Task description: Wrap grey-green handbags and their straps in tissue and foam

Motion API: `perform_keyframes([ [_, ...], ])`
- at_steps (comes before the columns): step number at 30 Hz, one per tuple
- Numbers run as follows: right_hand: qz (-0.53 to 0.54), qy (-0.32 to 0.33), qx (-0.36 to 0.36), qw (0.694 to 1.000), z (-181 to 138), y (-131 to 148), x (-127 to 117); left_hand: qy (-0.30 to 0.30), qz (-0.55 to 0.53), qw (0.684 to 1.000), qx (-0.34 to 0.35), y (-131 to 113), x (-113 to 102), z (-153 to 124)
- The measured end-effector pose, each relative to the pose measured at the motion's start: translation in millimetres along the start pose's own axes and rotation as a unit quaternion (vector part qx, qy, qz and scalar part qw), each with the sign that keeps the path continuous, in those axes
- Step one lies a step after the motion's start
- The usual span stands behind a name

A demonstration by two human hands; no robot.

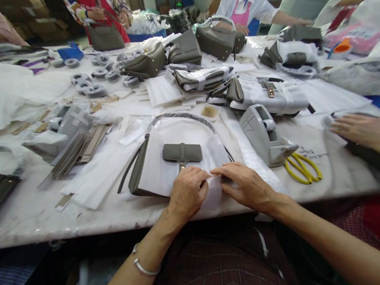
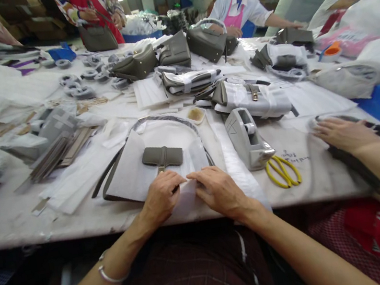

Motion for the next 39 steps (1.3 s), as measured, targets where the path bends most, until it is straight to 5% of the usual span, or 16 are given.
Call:
perform_keyframes([
  [8,0.016,0.002,0.094,0.995,25,2,-8,0.009,0.080,0.989,-0.127,-7,7,7],
  [14,0.006,0.001,0.135,0.991,50,-14,-3,-0.018,0.041,0.987,-0.152,-9,7,11],
  [31,-0.042,0.029,0.287,0.956,73,-38,6,-0.048,0.090,0.991,0.083,0,14,2],
  [39,-0.072,-0.007,0.295,0.953,76,-28,11,-0.012,0.074,0.991,0.107,0,16,1],
])
Point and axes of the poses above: each hand's wrist, its own z-axis towards the middle knuckle, its own x-axis out of the palm, y = z × x, the point moved 1 cm from there along z, towards the middle knuckle, and after that the axes turned 9 degrees about z, right-handed, at the moved point
